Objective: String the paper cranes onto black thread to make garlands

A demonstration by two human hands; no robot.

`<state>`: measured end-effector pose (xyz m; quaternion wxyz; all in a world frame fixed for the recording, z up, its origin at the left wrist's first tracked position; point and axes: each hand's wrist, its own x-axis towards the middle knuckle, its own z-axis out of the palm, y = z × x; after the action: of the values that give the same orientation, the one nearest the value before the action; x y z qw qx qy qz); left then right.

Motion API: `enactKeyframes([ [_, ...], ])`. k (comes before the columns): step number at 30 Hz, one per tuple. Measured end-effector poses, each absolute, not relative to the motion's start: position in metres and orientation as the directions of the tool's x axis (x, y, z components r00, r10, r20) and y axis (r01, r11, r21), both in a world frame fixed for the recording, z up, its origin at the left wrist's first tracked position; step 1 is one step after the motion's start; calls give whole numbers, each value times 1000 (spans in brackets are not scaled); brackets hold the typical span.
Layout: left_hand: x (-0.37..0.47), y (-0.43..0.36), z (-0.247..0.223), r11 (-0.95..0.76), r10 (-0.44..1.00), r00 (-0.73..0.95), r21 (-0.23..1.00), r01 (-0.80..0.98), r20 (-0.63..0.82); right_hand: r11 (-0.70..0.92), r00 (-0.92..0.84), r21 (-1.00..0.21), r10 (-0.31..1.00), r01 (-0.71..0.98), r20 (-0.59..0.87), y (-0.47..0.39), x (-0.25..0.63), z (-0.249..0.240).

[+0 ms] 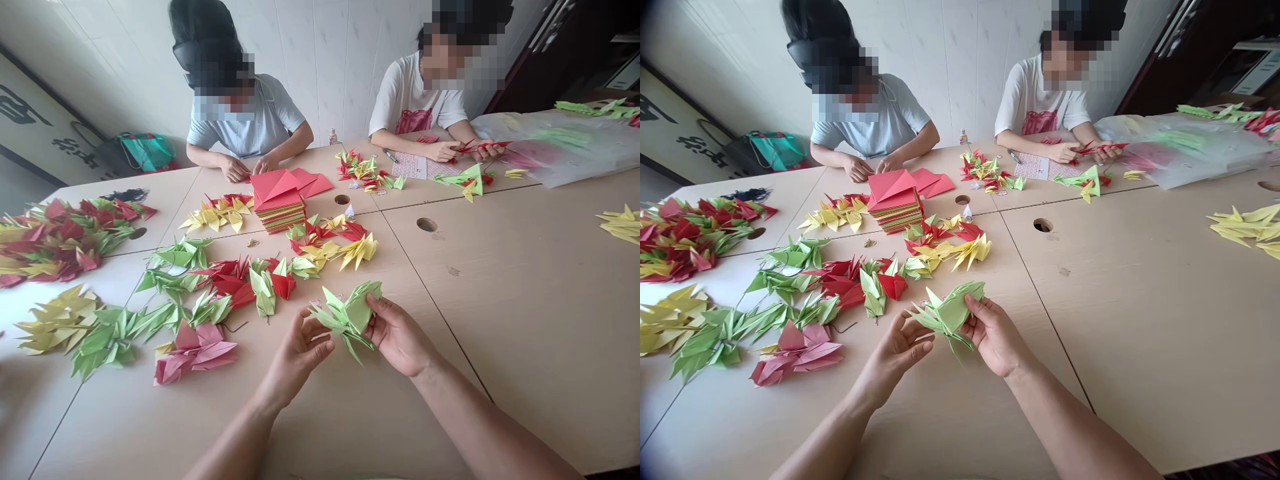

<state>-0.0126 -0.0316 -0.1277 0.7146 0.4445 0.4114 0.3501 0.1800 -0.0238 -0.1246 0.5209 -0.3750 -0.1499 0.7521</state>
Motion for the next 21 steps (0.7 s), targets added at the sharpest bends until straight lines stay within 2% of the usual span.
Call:
enactKeyframes([
  [8,-11,-34,-127,335,913,315,918,-211,-260,-414,-185,-616,897,-670,-402,-24,178,-123],
  [13,-11,-34,-126,327,908,344,917,-229,-238,-424,-197,-614,893,-666,-403,-24,177,-122],
  [21,-10,-35,-127,283,906,361,950,-131,-220,-396,-167,-688,911,-608,-377,-27,176,-122],
])
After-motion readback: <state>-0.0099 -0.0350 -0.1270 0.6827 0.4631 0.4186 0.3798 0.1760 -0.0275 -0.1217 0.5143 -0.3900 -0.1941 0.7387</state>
